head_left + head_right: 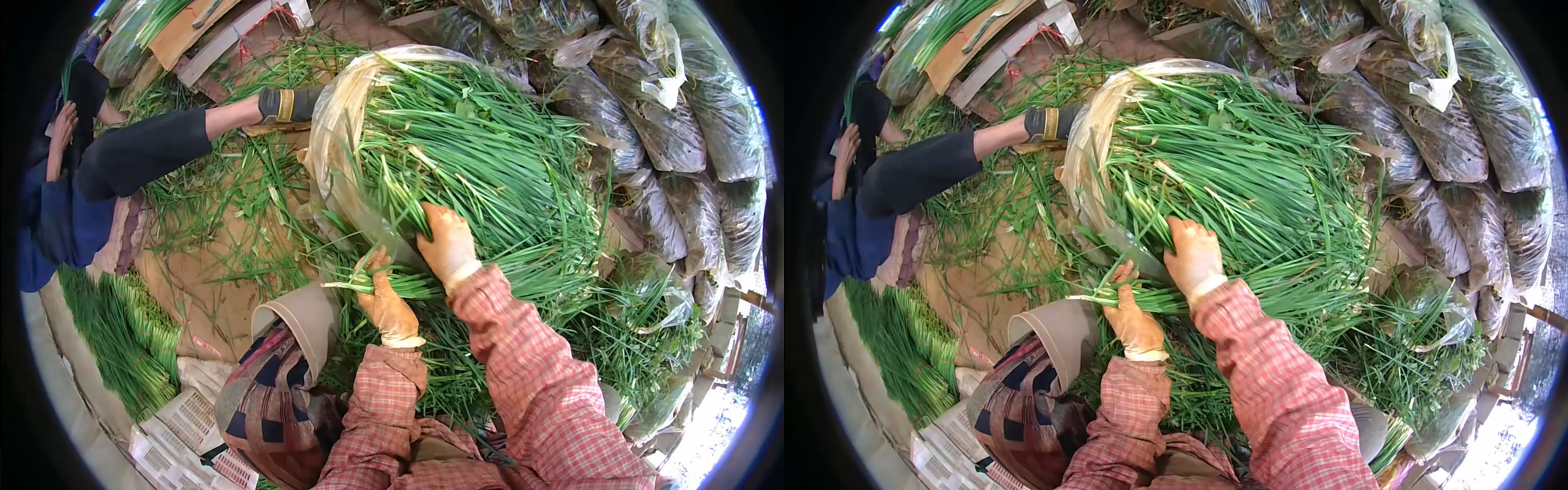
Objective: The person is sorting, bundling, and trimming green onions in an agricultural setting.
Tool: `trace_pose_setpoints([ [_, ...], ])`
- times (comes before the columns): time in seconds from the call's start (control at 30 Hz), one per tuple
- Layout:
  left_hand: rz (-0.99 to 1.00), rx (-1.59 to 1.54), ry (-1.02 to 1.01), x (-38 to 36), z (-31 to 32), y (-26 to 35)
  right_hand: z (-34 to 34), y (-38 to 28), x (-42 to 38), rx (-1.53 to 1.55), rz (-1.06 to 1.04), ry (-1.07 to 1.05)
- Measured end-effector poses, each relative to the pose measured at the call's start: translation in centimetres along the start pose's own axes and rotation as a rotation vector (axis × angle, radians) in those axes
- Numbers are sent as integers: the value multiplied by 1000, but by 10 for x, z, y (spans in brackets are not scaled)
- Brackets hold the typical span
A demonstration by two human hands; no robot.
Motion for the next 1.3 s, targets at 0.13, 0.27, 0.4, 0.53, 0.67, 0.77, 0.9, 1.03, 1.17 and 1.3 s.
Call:
trace_pose_setpoints([
  [0.13,109,-114,-199,-1,30,8,-11,-29,-35,-4,-167,-40],
  [0.27,28,-121,-275,1,21,-11,25,-48,-51,-256,-196,-29],
  [0.4,-225,-336,-72,2,-22,-44,39,-64,-72,-109,-336,-314],
  [0.53,-253,-365,-72,0,-13,-36,-57,28,-30,391,-39,39],
  [0.67,-163,-216,-127,-3,0,-18,-71,79,8,32,105,145],
  [0.77,-15,-33,-232,-12,23,17,-51,92,29,-124,103,77],
  [0.9,40,-82,-400,-19,63,38,-61,107,26,62,237,-38],
  [1.03,-39,-108,-302,16,39,7,-113,82,10,41,166,163],
  [1.17,-127,-245,-239,22,22,-11,-111,23,37,16,24,244],
  [1.3,-100,-286,-248,21,24,-10,-68,12,79,-94,33,116],
])
Point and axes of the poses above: each hand's wrist, its own x-axis towards the middle knuckle, its own z-axis out of the palm, y = z × x, the point moved 10 cm from there along x, towards the middle knuckle, and after that the axes turned 9 degrees about -y, right-handed, at the moved point
